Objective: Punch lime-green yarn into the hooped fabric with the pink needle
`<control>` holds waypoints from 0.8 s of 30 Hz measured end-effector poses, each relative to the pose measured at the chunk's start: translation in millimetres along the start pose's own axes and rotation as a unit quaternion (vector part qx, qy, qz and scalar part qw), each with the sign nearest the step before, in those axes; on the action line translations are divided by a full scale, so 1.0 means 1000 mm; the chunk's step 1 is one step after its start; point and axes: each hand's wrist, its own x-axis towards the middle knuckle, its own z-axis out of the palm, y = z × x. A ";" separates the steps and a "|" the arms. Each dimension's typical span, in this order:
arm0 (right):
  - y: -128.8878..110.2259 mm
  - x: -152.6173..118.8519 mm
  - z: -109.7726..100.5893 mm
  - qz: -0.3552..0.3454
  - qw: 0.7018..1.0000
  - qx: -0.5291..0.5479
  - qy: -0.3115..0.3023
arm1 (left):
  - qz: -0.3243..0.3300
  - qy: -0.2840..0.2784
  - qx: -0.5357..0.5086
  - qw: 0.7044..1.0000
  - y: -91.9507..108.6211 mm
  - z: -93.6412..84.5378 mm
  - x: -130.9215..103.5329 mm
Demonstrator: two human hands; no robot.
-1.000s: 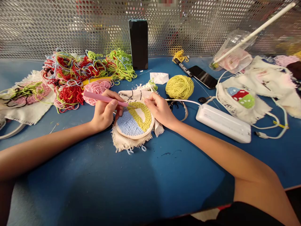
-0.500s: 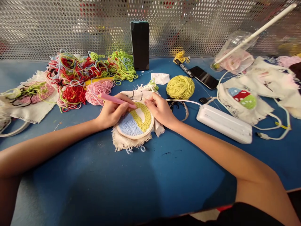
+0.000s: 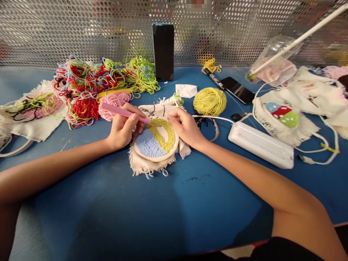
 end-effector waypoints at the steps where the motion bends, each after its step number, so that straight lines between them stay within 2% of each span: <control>1: 0.000 0.000 0.000 0.001 1.000 0.000 0.000 | 0.002 -0.004 0.014 1.000 -0.001 0.000 0.000; 4: -0.002 -0.001 -0.001 -0.002 1.000 -0.001 0.001 | 0.030 -0.022 0.078 0.996 0.000 0.000 0.001; 7: -0.004 -0.002 -0.001 -0.015 1.000 -0.001 0.005 | 0.083 -0.065 0.159 0.982 0.005 0.002 0.004; 10: -0.005 -0.003 -0.001 -0.022 1.000 0.003 0.005 | 0.099 -0.104 0.211 0.967 0.010 0.003 0.007; 17: -0.008 -0.003 -0.001 -0.024 1.000 0.005 0.002 | 0.101 -0.133 0.224 0.960 0.011 0.005 0.009; 21: -0.008 -0.004 0.000 -0.014 1.000 0.013 0.000 | 0.095 -0.177 0.231 0.952 0.007 0.008 0.010; 24: -0.006 -0.003 0.001 0.010 1.000 0.022 -0.002 | 0.068 -0.167 0.211 0.961 0.006 0.008 0.011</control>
